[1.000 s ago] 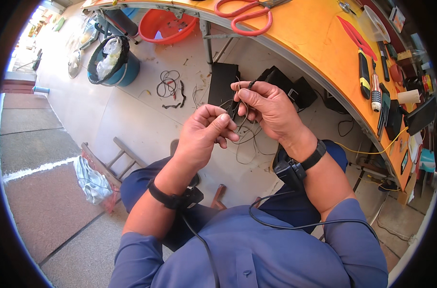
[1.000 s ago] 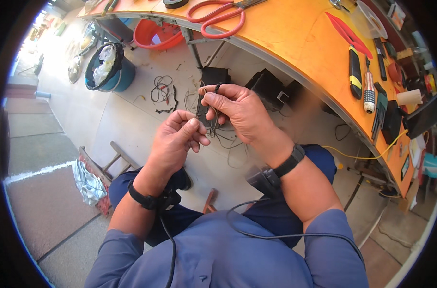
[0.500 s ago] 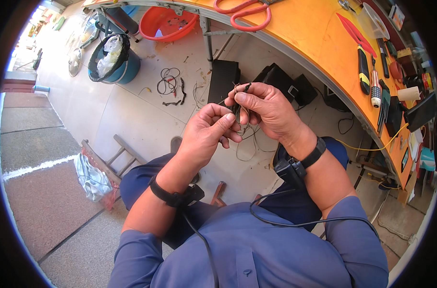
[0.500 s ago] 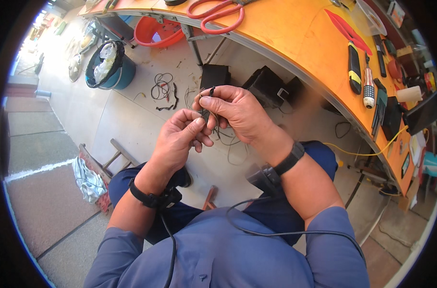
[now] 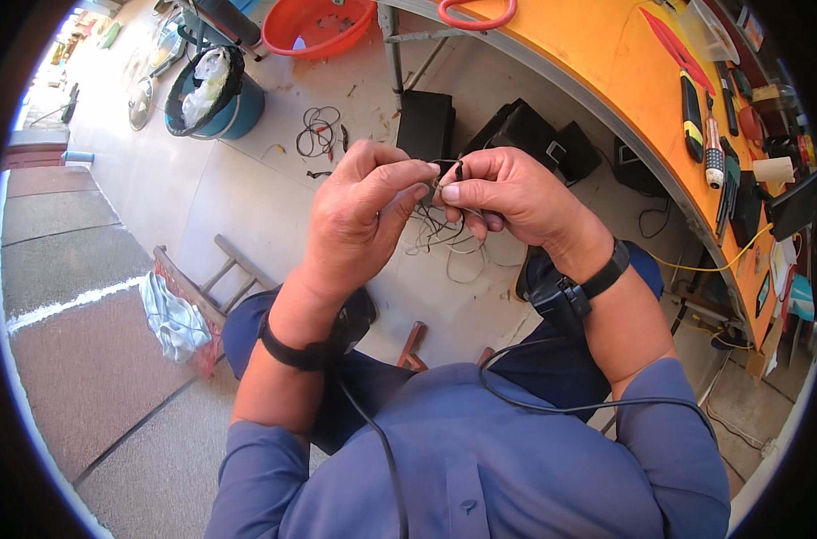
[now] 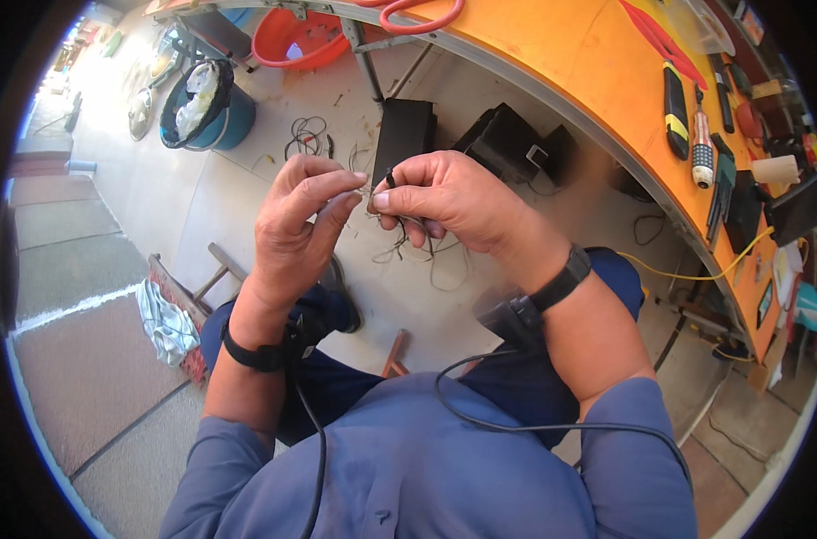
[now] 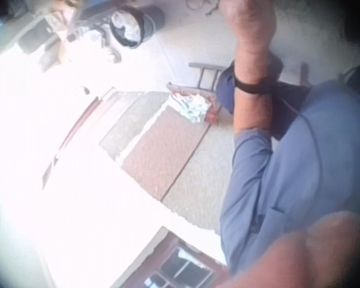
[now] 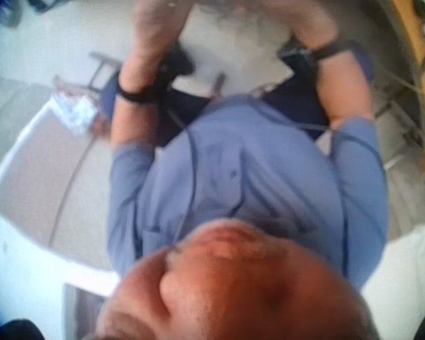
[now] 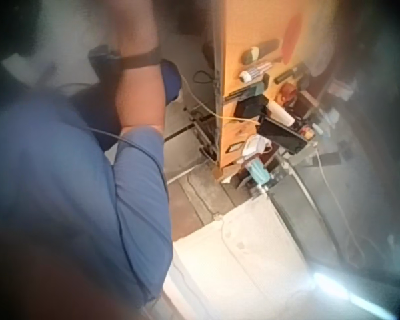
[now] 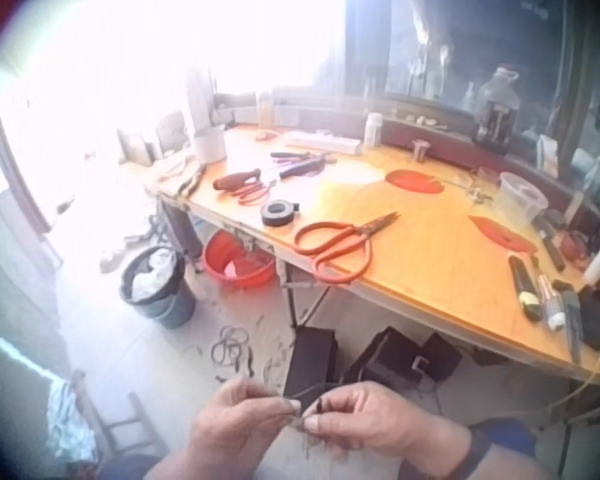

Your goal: The person sits at a workbench and twists two wire ends together, then wraps the joint with black electrical tape. They continue to handle and twist additional wire segments and apply tape to secure the connections.

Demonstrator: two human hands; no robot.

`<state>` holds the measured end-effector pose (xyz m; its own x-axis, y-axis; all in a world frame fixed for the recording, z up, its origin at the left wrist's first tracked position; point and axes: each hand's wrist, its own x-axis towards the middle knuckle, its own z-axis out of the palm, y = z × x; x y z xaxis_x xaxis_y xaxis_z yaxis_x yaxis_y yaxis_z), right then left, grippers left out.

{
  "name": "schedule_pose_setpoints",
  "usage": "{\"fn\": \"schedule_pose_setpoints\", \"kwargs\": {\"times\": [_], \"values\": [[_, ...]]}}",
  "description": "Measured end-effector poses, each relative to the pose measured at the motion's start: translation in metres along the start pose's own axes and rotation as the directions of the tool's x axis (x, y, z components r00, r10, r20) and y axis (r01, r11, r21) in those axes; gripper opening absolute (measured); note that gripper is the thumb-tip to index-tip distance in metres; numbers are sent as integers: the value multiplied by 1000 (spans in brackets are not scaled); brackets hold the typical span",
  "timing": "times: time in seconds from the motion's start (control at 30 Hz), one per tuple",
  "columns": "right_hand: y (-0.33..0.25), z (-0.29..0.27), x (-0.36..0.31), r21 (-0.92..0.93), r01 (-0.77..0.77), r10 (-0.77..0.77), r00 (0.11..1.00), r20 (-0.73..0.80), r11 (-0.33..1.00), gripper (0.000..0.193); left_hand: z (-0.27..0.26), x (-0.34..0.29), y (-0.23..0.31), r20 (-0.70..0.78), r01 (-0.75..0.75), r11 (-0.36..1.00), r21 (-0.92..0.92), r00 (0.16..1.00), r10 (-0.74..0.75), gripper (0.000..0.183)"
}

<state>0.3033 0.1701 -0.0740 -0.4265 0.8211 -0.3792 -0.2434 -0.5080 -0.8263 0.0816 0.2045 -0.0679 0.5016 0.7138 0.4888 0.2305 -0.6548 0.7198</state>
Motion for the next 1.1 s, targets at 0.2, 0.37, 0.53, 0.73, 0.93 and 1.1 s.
{"fn": "schedule_pose_setpoints", "kwargs": {"times": [0.2,0.37,0.53,0.73,0.93,1.1], "values": [[-2,2,-2,-31,-38,39,999,38,999,16,-2,0,0,60,-86,991,98,995,81,22],[-1,2,-3,-48,-21,22,1000,14,999,16,-4,-2,2,82,-122,975,183,991,109,19],[-2,3,-4,-73,3,-6,999,-34,997,17,-2,-3,3,61,-121,971,206,992,110,18],[-1,8,-4,-91,75,-81,995,-61,993,10,2,-5,4,41,-83,977,199,996,76,16],[7,15,-3,-590,321,-450,889,-82,741,8,12,-11,15,114,534,846,-16,841,-529,3],[13,16,0,-776,423,-642,766,31,468,9,2,-8,9,595,852,29,-523,390,-703,10]]}}
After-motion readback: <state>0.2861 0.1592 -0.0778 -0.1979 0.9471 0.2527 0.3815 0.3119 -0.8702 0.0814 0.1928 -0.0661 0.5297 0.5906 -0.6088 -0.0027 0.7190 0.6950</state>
